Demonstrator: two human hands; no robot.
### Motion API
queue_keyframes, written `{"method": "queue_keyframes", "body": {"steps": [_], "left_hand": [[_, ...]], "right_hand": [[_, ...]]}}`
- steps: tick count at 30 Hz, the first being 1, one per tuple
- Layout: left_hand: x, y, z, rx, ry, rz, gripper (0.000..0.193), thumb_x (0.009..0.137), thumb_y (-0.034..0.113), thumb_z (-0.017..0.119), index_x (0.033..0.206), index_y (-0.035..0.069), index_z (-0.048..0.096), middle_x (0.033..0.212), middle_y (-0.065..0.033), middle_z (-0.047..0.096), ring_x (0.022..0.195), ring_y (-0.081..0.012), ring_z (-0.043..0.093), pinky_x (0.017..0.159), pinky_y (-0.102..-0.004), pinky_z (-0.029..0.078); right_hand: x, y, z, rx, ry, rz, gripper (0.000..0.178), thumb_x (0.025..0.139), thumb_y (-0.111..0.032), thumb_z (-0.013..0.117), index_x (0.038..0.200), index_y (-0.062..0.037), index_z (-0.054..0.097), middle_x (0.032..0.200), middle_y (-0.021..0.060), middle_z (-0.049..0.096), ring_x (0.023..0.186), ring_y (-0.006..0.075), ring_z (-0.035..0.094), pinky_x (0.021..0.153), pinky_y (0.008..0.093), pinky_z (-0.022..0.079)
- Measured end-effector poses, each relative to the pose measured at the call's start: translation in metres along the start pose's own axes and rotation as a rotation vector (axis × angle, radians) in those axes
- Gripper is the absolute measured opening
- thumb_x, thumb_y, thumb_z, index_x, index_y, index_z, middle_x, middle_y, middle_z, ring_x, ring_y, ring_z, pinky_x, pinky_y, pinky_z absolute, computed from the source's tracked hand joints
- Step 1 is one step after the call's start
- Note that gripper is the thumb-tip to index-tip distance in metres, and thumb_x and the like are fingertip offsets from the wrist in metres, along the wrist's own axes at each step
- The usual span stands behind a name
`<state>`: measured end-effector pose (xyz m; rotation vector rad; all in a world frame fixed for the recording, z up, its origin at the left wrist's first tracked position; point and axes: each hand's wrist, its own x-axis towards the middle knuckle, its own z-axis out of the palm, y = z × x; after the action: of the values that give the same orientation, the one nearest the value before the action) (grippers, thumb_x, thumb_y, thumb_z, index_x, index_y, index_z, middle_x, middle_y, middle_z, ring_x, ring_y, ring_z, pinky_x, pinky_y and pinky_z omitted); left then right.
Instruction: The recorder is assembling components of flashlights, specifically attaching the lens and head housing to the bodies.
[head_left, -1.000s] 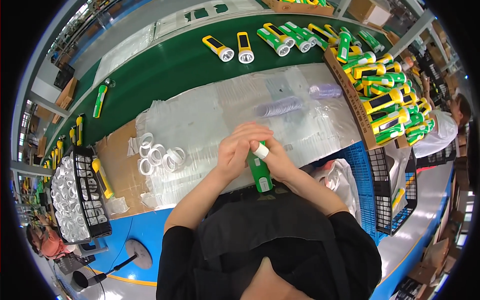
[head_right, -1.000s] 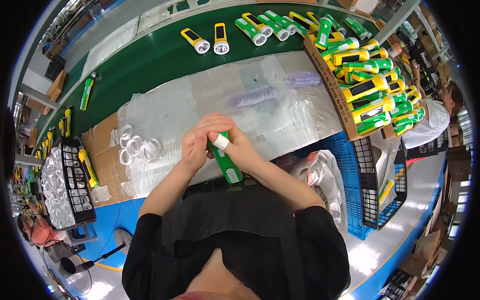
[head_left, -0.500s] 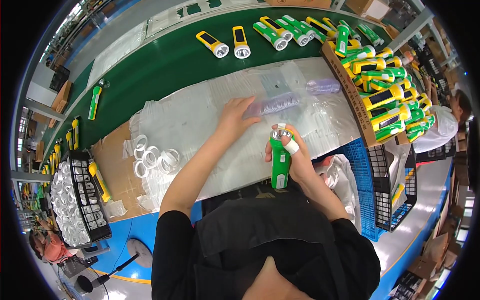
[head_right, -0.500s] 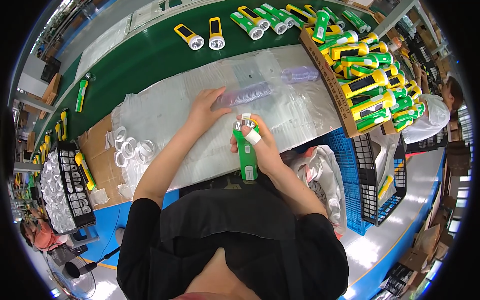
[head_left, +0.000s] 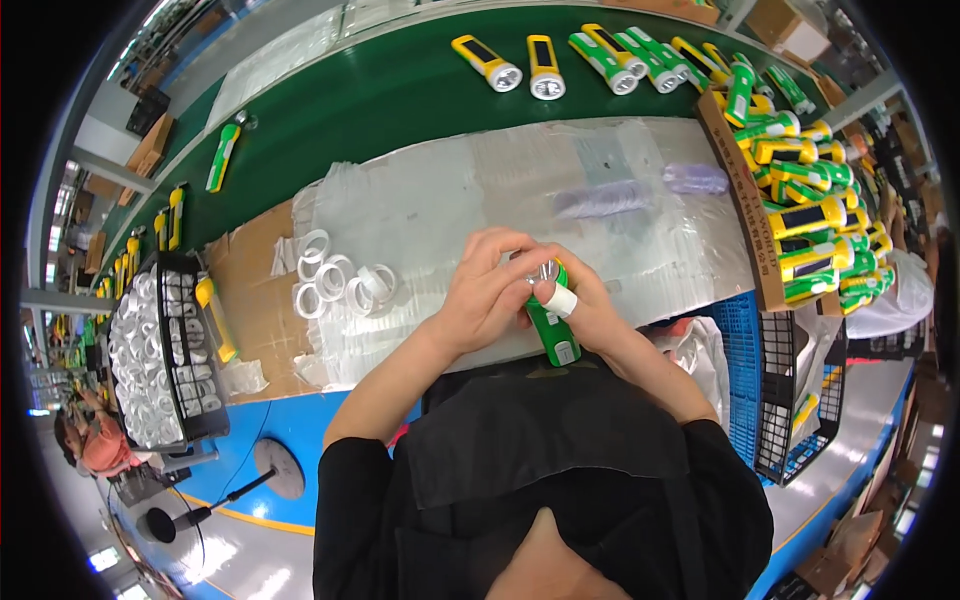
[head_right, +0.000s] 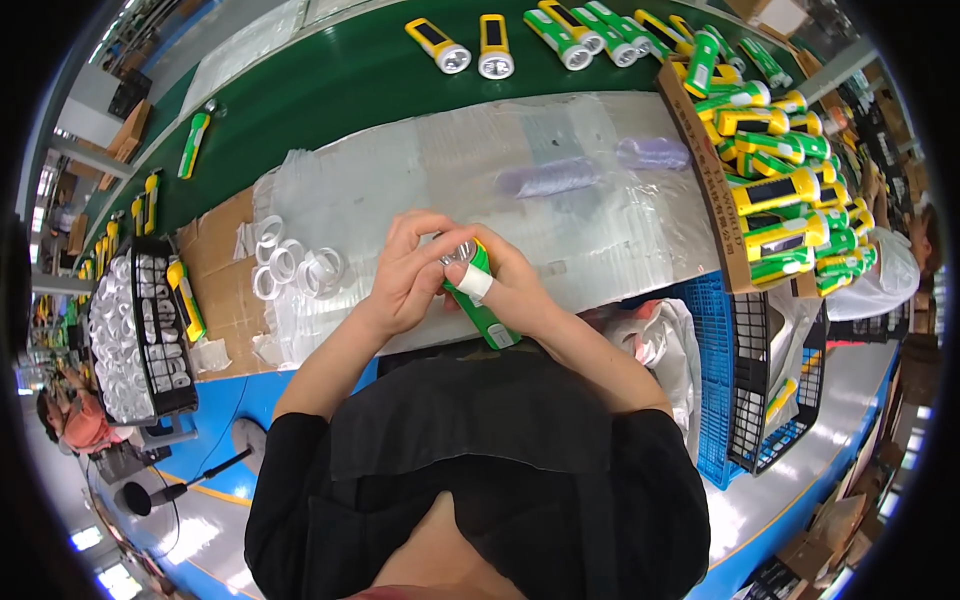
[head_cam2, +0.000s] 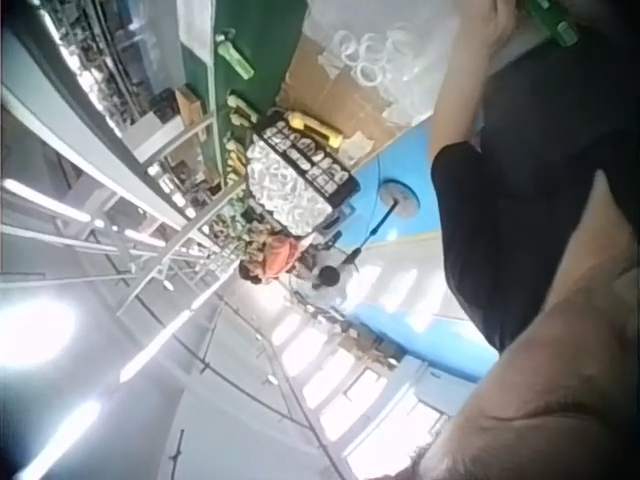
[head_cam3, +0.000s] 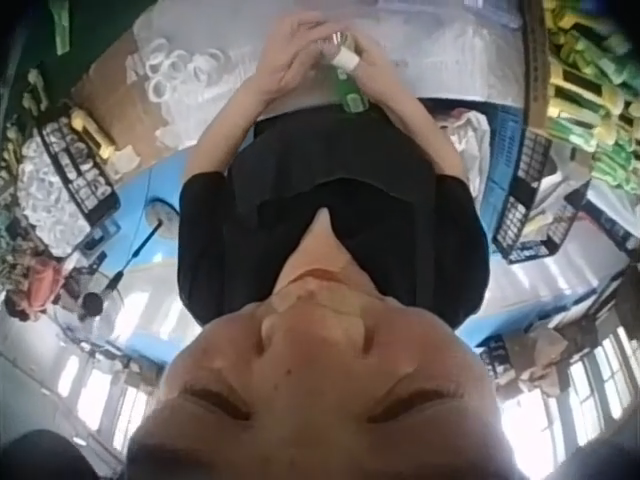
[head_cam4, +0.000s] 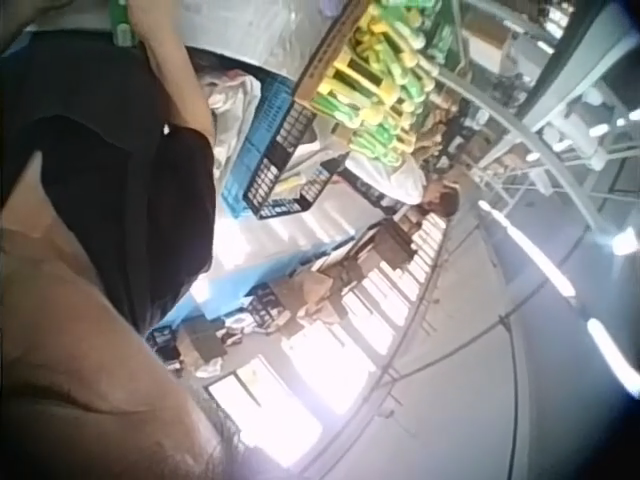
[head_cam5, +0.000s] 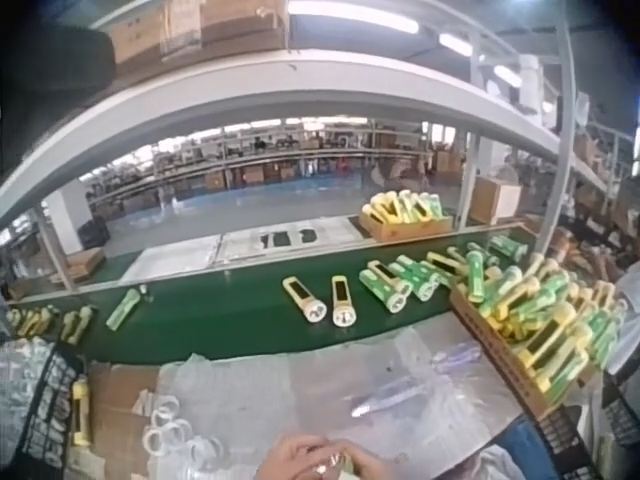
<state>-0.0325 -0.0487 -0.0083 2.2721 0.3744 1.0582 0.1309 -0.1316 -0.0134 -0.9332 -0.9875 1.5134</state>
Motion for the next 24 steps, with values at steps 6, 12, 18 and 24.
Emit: {"method": "queue_keyframes", "body": {"steps": [6,12,18,24], "left_hand": [[-0.013,-0.015,-0.014,-0.034,0.131,0.138,0.033,0.089,0.01,0.043,0.111,-0.001,0.065,0.119,-0.0167,0.059,0.11,-0.0357,0.054,0.096,-0.046,0.042],[-0.03,-0.012,-0.089,0.444,0.247,-0.061,0.067,0.08,0.036,0.074,0.134,0.004,0.049,0.126,-0.0171,0.058,0.119,-0.0379,0.052,0.101,-0.0462,0.039],[-0.083,-0.02,-0.124,0.708,-0.141,-0.427,0.063,0.067,0.025,0.086,0.122,0.01,0.06,0.125,-0.0106,0.06,0.117,-0.0332,0.053,0.097,-0.0472,0.041],[-0.06,-0.027,-0.122,0.317,-0.001,-0.522,0.033,0.073,0.009,0.082,0.099,0.006,0.064,0.125,-0.0135,0.06,0.112,-0.0289,0.06,0.092,-0.0392,0.047]], "right_hand": [[0.024,0.015,0.026,-0.057,-0.011,-0.068,0.048,0.096,-0.035,0.063,0.128,-0.0025,0.048,0.102,0.0077,0.06,0.08,0.0174,0.064,0.071,0.0319,0.054],[0.066,-0.003,0.027,-0.012,-0.009,-0.178,0.058,0.091,-0.044,0.063,0.127,-0.0019,0.046,0.085,0.012,0.061,0.069,0.0194,0.06,0.064,0.0309,0.049],[0.08,-0.003,0.018,-0.111,0.058,-0.32,0.059,0.091,-0.045,0.064,0.127,-0.0027,0.046,0.086,0.0116,0.061,0.071,0.0187,0.061,0.065,0.0305,0.049],[0.081,0.0,0.019,-0.147,0.045,-0.39,0.058,0.091,-0.042,0.066,0.127,-0.0018,0.045,0.09,0.0113,0.062,0.074,0.0185,0.061,0.068,0.0319,0.051]]}}
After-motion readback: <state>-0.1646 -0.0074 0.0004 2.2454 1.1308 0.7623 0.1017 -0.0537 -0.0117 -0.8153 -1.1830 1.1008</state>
